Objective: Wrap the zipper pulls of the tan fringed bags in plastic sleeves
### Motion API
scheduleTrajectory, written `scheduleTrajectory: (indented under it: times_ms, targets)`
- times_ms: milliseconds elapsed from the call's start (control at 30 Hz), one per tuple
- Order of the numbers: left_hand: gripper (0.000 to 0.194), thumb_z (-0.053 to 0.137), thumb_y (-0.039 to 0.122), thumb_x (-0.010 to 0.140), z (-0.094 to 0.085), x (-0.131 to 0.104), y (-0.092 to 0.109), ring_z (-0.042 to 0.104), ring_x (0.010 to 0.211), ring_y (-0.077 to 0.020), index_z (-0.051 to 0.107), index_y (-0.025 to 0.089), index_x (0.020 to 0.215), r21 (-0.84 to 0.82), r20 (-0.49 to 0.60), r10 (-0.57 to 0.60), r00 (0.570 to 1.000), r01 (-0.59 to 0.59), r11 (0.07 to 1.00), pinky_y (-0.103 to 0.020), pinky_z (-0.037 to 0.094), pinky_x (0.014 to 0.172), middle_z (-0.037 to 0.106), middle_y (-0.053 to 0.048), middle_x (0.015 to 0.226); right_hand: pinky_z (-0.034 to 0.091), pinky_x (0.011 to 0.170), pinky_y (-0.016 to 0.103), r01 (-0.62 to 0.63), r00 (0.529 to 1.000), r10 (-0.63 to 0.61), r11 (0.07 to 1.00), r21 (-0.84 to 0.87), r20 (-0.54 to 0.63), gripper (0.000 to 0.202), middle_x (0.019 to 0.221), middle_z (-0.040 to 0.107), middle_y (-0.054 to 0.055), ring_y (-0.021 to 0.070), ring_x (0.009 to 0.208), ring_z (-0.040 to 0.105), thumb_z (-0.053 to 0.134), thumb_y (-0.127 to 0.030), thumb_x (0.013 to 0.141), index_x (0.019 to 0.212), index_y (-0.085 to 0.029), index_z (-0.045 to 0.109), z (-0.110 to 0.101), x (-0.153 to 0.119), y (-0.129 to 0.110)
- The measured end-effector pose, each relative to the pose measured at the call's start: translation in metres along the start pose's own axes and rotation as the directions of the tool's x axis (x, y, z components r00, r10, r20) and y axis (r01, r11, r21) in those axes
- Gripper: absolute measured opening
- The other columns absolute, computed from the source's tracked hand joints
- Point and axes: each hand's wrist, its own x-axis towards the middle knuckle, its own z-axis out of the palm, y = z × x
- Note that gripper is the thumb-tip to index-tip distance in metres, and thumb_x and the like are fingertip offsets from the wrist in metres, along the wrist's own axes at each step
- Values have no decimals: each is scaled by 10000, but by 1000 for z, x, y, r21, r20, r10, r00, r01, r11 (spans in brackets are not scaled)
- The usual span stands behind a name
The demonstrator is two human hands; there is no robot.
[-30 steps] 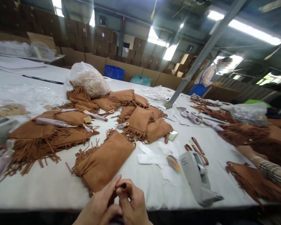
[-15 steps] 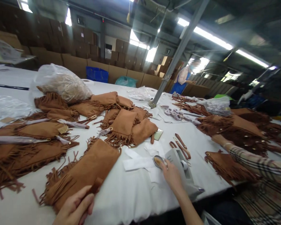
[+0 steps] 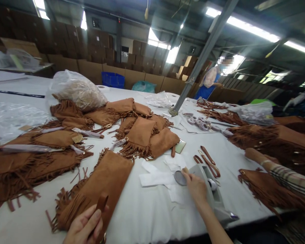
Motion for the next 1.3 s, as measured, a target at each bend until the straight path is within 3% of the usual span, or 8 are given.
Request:
scheduleTrajectory:
  times_ms: [200, 400, 567, 733, 900, 1000, 1133, 1300]
  targets:
    - [500, 639, 581, 725, -5, 2, -2, 143, 313, -10, 513, 209, 1035, -25, -38, 58, 998, -59, 998, -107, 151, 304, 340, 129, 423, 403, 626, 301, 119, 993, -116, 987, -107, 36, 337, 825, 683, 128, 228, 736, 642, 431, -376, 909, 878, -167, 693, 8, -3, -11]
    - [403, 624, 564, 740, -4, 0, 13, 341, 313, -48, 568, 173, 820, 58, 8, 105, 994, -106, 993, -131, 259, 314, 499, 50, 451, 401, 679, 376, 170, 983, -183, 955, -241, -33, 337, 844, 652, 165, 297, 816, 610, 417, -325, 909, 854, -150, 699, -14, -10, -13]
    - [383, 587, 536, 787, -1, 2, 33, 334, 352, -61, 590, 155, 749, 150, 147, 160, 976, -182, 972, -144, 270, 358, 432, 54, 411, 367, 868, 351, 478, 873, -481, 877, 49, 85, 294, 1145, 620, 128, 267, 1057, 533, 522, -211, 822, 1098, -173, 619, -10, -22, -43]
    - [390, 615, 539, 764, 2, 4, 26, 274, 342, -35, 569, 158, 696, 79, 143, 174, 974, -186, 979, -138, 224, 339, 438, 62, 450, 373, 791, 344, 384, 894, -423, 893, 234, 147, 249, 822, 688, 108, 241, 848, 596, 436, -56, 771, 794, -160, 661, -2, -26, -61]
    - [397, 611, 545, 763, 0, 6, 14, 234, 337, -15, 554, 157, 704, 31, 92, 158, 983, -161, 986, -123, 190, 330, 429, 74, 456, 408, 650, 346, 137, 966, -222, 875, 464, 133, 299, 584, 619, 82, 234, 637, 581, 551, -322, 787, 517, -193, 539, -12, -18, -59]
    - [391, 611, 537, 770, -2, 11, 13, 253, 349, -14, 550, 154, 723, 25, 82, 167, 983, -170, 985, -121, 185, 339, 467, 64, 490, 414, 532, 312, -34, 965, -150, 744, 667, 217, 413, 470, 547, 32, 186, 495, 536, 585, -472, 753, 457, -214, 458, -16, -18, -64]
    - [384, 591, 529, 791, -4, 16, 12, 260, 351, -13, 547, 151, 734, 24, 78, 162, 984, -164, 986, -128, 176, 349, 460, 69, 498, 444, 501, 268, -162, 938, -177, 537, 828, 298, 363, 579, 606, 25, 147, 511, 563, 619, -513, 733, 583, -199, 513, -19, -36, -82]
    - [354, 570, 494, 815, 2, 17, 17, 278, 351, -20, 536, 150, 737, 46, 105, 161, 981, -166, 985, -148, 190, 353, 517, 46, 539, 418, 497, 200, -632, 746, -285, -21, 775, 601, 385, 522, 526, -44, 78, 484, 491, 796, -429, 590, 594, -173, 507, -32, -77, -125]
